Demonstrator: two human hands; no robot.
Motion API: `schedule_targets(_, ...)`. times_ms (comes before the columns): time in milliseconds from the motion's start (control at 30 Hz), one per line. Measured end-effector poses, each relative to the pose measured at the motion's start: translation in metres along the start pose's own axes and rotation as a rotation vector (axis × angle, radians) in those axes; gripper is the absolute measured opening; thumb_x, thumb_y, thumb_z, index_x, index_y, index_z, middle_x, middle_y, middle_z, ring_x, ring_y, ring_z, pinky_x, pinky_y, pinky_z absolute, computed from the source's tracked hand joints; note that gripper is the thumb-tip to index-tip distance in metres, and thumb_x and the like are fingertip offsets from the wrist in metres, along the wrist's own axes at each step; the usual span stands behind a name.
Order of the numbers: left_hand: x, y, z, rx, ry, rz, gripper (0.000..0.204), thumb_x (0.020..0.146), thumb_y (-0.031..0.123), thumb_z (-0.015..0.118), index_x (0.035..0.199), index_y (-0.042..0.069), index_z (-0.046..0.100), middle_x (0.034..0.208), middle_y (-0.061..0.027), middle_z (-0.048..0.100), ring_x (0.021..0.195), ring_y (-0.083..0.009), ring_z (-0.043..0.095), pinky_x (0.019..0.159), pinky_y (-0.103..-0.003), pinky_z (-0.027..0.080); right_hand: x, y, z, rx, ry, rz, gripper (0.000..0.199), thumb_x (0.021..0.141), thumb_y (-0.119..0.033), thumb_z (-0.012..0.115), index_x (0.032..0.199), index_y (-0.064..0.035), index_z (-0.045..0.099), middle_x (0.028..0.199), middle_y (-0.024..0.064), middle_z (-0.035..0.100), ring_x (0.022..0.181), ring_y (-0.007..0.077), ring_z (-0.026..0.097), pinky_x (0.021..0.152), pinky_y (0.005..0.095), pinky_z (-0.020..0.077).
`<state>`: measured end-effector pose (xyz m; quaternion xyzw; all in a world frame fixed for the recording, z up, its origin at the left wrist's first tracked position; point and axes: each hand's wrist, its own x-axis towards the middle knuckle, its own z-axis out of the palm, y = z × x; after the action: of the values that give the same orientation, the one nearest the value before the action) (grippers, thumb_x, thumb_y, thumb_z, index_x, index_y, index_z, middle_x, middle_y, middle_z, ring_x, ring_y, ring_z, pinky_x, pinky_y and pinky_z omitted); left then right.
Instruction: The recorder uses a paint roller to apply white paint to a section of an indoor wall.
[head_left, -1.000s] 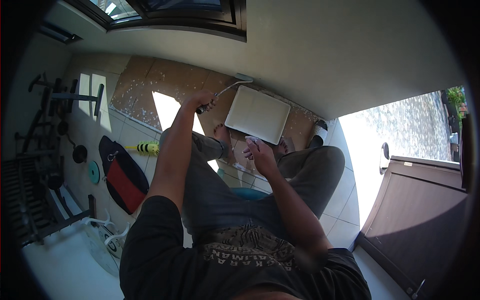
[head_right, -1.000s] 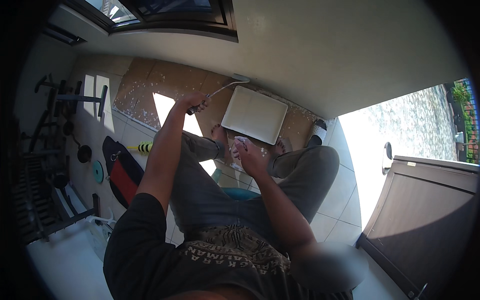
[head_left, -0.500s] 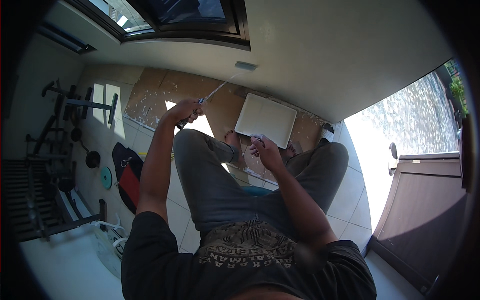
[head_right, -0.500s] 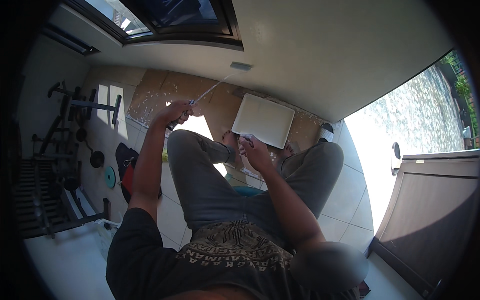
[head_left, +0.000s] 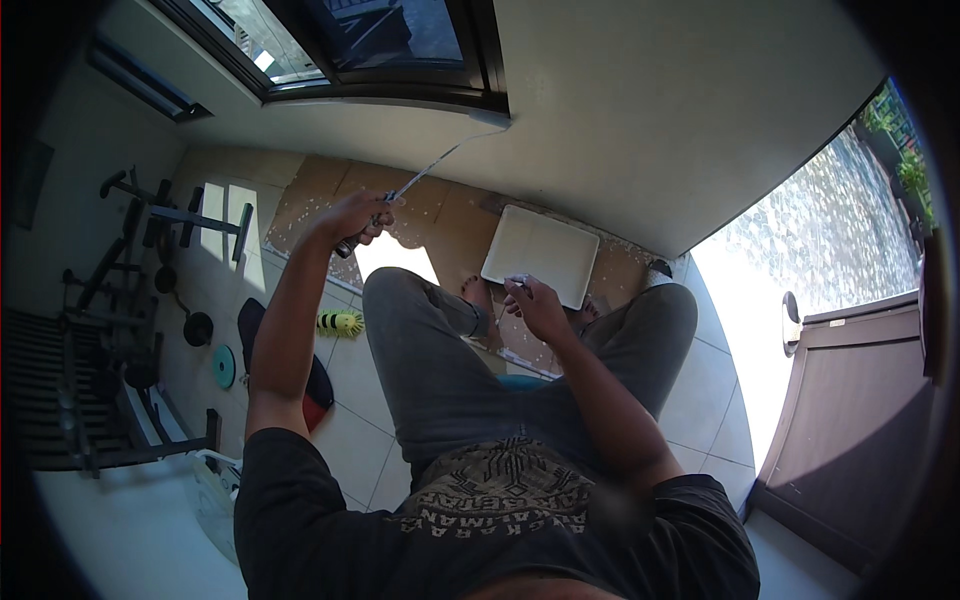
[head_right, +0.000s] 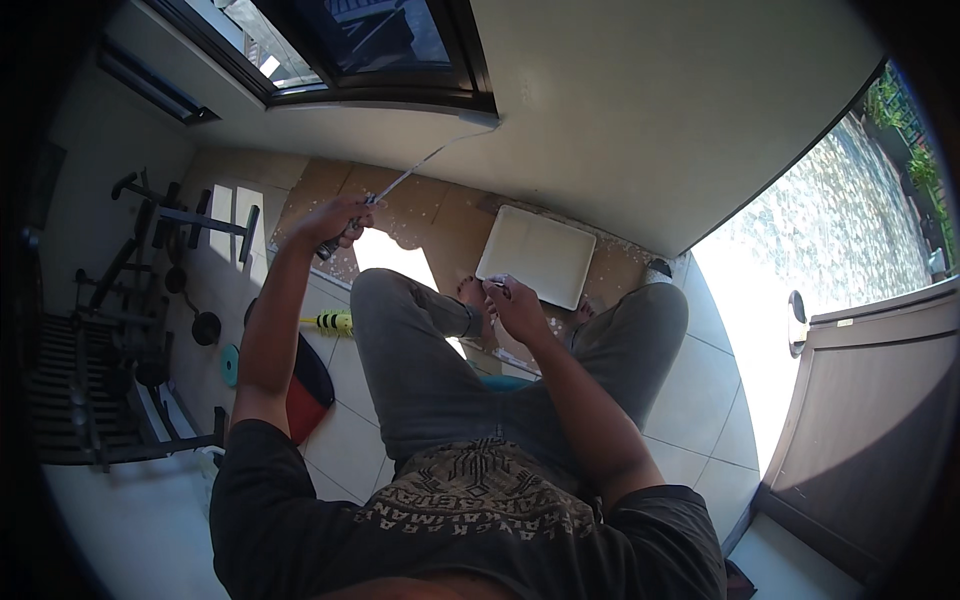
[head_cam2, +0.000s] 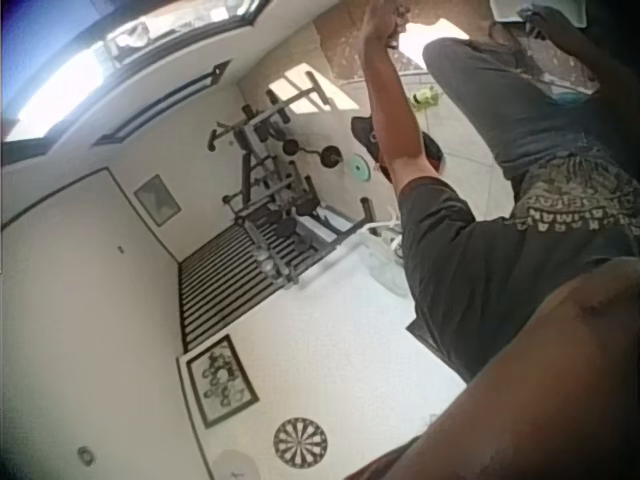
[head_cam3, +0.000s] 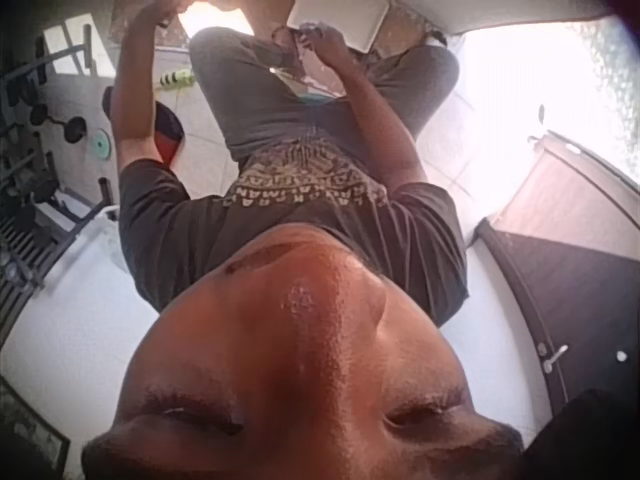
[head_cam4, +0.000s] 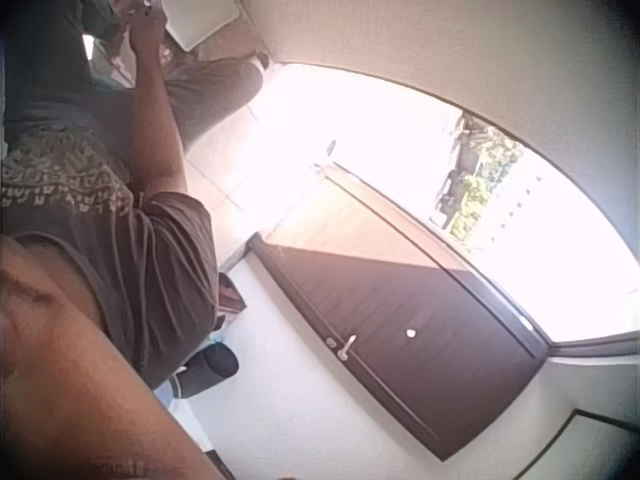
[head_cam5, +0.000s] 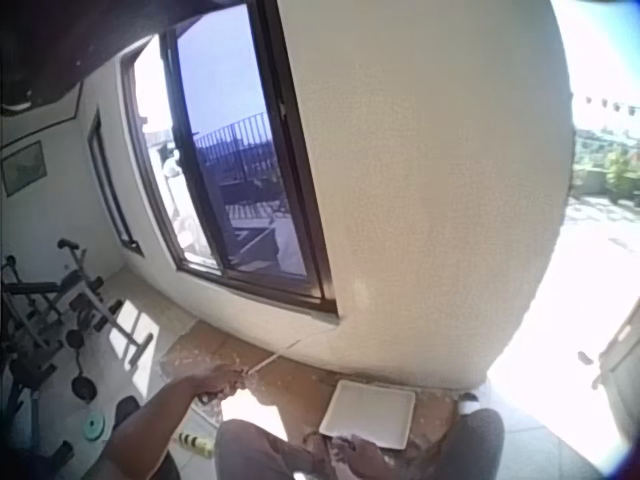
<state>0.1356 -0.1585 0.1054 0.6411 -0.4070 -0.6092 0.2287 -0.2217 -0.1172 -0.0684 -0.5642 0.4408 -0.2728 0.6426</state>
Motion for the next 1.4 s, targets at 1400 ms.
schedule_targets(1400, 0.022, 0.015, 0.060, -0.091, -0.063, 0.032, 0.037, 0.102, 0.019, 0.050, 0.134, 0.000, 0.053, 0.079, -0.0011, 0.050, 0.050, -0.0028, 0.041, 0.039, -0.017, 0.030, 0.008, 0.011, 0.000, -0.068, -0.037, -0.048, 0.040, 0.101, -0.034, 0.056, 0.117, 0.0017, 0.064, 0.085, 0.0127, 0.072, 0.075, 0.0186, 0.071, 0.072, 0.0323, 0.0548)
